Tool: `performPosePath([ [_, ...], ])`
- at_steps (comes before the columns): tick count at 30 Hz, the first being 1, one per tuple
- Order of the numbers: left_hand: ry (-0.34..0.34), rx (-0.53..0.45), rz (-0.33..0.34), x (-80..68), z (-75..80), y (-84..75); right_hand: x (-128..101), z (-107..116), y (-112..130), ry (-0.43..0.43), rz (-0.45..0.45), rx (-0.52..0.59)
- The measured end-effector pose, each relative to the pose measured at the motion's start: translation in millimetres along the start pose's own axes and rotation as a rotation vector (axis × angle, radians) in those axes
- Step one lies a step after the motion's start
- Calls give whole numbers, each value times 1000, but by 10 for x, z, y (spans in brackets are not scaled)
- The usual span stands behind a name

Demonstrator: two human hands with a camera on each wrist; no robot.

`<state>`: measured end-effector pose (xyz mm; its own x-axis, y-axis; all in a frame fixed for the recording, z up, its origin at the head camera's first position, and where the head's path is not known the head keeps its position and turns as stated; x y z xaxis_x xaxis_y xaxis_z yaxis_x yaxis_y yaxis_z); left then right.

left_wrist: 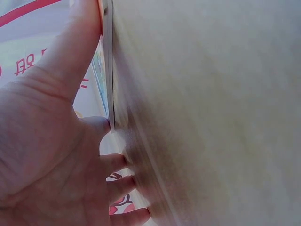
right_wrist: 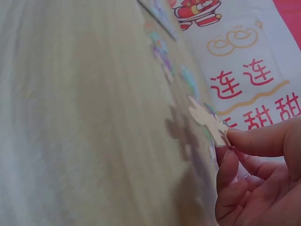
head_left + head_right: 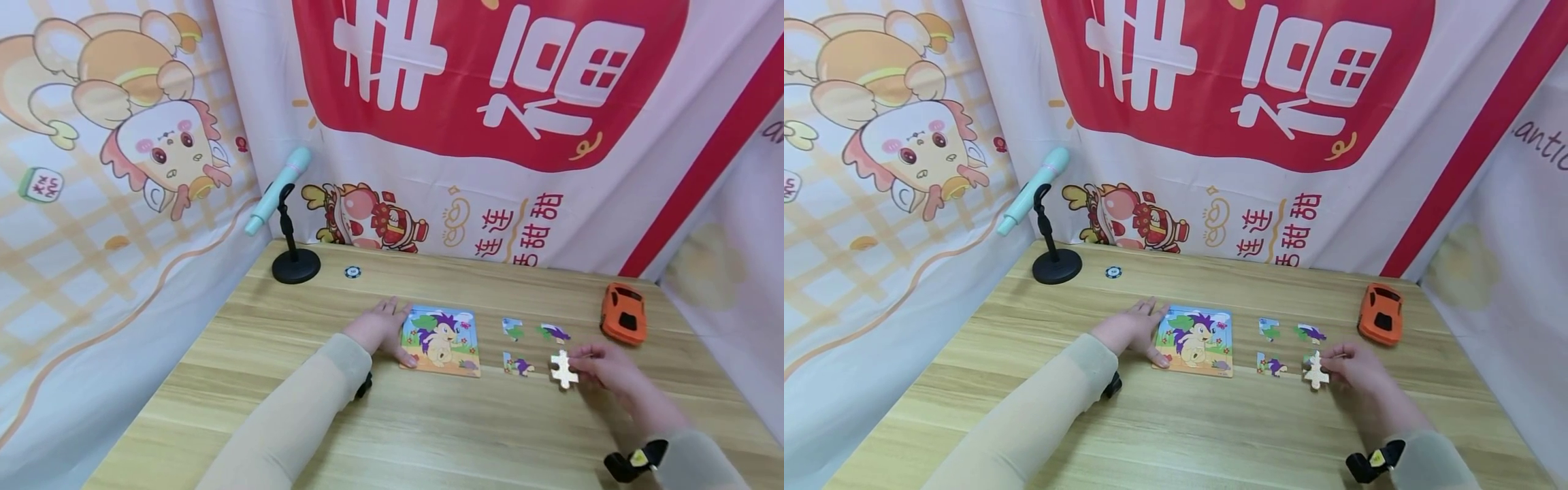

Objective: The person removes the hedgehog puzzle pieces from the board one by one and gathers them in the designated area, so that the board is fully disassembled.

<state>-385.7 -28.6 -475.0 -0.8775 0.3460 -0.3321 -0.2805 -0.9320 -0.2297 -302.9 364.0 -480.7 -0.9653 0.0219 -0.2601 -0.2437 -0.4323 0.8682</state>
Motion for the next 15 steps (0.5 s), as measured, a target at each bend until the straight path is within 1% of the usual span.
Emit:
performPosePath([
  [4,-3,8,-2,-6,8,7,16,-9,-40,-26,50,-63],
  [11,1,9,-4,-12,10,8,67,29,-81,-87,15,-166],
  [15,-1,8,-3,-2,5,14,89,44,-65,-109,32,-240],
])
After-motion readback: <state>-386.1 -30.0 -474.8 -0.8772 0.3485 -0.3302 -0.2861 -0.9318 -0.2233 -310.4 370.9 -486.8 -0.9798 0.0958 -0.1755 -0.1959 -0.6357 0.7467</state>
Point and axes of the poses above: each hand's wrist, its own x-axis towards the middle knuckle, its own z-axis out of the back of the hand, y = z × x, the point moved 9 cm from there along x, towards the middle knuckle, and after that the axes turned 1 degree about -y, right-handed, at the moved point
